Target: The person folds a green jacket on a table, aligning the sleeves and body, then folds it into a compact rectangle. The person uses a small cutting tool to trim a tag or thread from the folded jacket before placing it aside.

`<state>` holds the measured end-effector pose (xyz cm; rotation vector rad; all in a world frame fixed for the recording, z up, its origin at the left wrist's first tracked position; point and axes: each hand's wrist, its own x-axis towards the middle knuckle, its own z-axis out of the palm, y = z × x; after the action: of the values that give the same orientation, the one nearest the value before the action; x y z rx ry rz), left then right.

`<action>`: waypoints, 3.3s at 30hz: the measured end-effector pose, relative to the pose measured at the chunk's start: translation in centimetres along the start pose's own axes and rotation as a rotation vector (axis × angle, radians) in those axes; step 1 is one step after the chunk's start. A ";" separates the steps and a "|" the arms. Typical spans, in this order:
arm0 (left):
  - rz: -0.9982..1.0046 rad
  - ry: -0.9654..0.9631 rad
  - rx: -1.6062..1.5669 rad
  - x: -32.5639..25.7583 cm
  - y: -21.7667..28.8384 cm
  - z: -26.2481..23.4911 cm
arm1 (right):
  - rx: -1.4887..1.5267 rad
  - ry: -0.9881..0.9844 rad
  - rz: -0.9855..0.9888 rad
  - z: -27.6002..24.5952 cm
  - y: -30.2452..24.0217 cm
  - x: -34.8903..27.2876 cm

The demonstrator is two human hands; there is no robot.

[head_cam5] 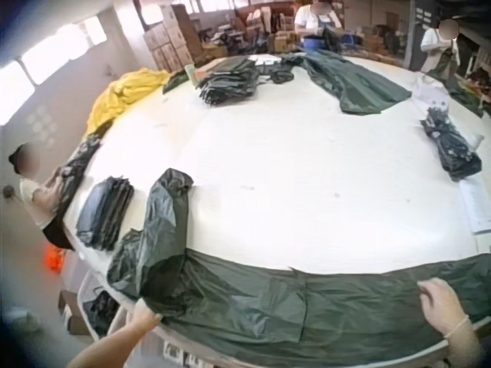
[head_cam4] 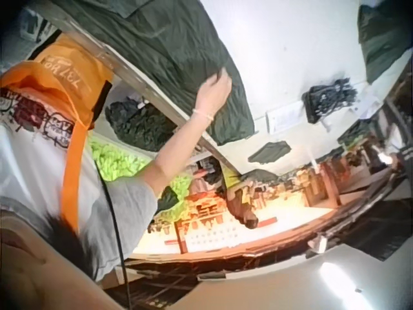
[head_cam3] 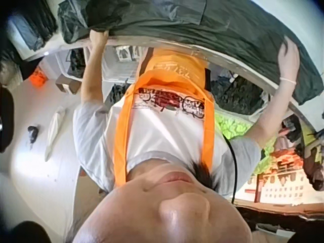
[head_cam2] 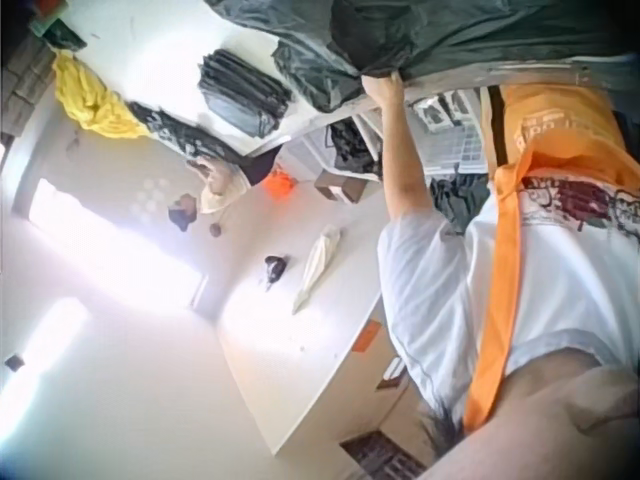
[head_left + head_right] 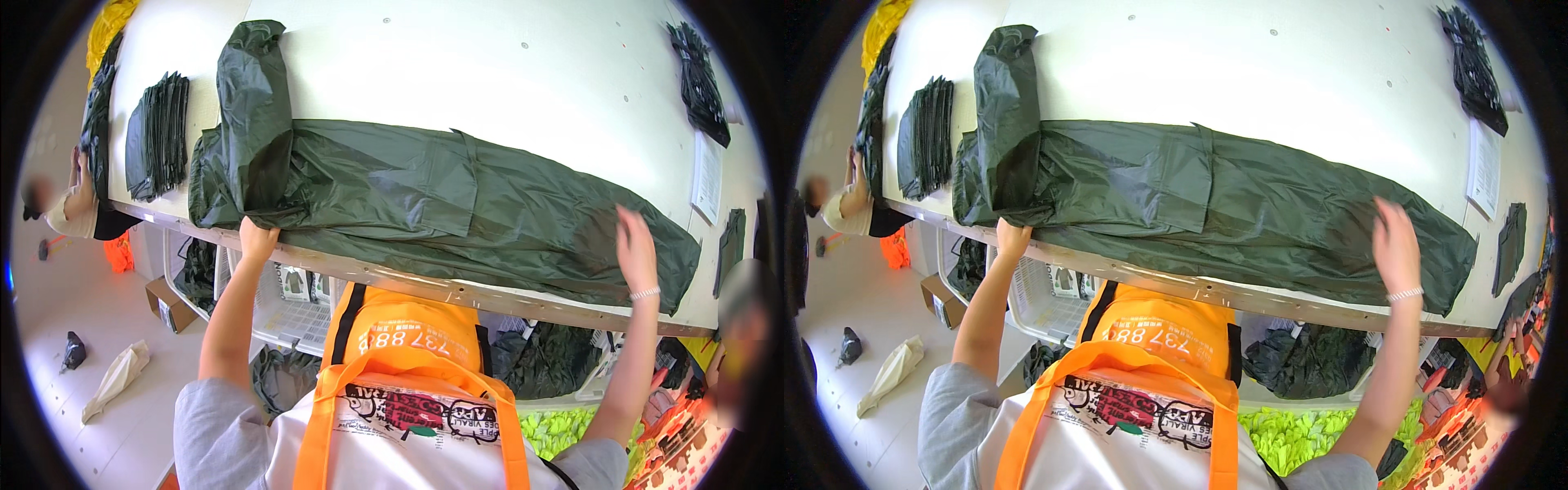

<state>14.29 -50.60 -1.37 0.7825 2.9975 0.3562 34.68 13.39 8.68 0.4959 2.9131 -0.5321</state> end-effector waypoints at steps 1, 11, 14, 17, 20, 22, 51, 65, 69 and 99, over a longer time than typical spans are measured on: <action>-0.001 0.004 0.005 -0.1 -0.2 0.1 | 0.119 -0.006 -0.023 -0.4 -5.9 2.9; -0.231 -0.090 0.041 0.8 0.9 0.3 | -0.066 -0.186 -0.065 11.4 -26.8 13.8; -0.254 -0.084 -0.001 0.5 0.6 0.7 | -0.264 -0.181 0.019 10.9 -21.9 12.7; -0.221 -0.079 -0.004 0.9 1.2 0.2 | -0.129 -0.182 -0.035 11.3 -18.3 12.1; -0.264 -0.081 -0.011 0.8 1.2 0.1 | 0.051 -0.278 0.126 11.1 -19.0 13.2; -0.254 -0.088 -0.012 0.5 0.7 0.2 | -0.110 -0.141 0.027 11.0 -19.1 13.4; -0.301 -0.340 -0.315 1.6 4.3 -1.0 | -0.547 -0.382 -0.368 16.7 -63.1 41.7; 0.328 0.559 -0.813 4.7 -6.3 -6.9 | 0.679 0.484 0.240 -16.3 -27.5 -4.0; -0.121 0.349 -0.280 11.4 -10.7 -4.3 | 0.504 0.715 0.556 -11.8 -22.1 -14.8; 0.013 0.323 -0.169 11.3 -13.1 -4.0 | 0.095 0.434 0.508 10.4 1.0 -2.1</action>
<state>-2.19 -57.13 -0.04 0.7978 3.1945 0.7961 37.79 9.89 -0.92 1.4740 2.9597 -0.5371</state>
